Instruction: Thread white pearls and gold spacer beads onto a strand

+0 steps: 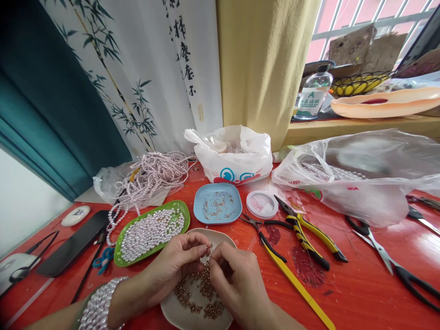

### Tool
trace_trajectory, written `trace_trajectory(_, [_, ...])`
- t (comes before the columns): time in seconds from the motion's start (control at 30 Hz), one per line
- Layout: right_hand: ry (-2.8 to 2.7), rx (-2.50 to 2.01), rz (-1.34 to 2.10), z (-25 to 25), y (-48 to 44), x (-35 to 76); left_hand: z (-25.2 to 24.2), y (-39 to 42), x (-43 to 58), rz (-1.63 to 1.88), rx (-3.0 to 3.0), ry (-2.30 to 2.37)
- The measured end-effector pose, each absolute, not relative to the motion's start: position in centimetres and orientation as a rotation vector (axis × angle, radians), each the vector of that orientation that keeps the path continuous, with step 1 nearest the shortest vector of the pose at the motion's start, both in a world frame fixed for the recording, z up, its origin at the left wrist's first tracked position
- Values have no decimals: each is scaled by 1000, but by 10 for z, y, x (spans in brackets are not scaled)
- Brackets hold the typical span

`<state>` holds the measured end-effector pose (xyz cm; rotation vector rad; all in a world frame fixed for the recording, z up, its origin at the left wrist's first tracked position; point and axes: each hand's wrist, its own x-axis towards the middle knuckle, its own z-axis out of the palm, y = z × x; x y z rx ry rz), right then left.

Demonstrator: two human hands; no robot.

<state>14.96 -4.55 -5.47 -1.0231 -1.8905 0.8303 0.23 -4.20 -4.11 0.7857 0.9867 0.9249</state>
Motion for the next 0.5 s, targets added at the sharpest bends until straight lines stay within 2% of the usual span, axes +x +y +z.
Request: trace_trajectory(0.5, [-1921,-1019,778,-55,-44,149,-41,-41,4,932,792,1000])
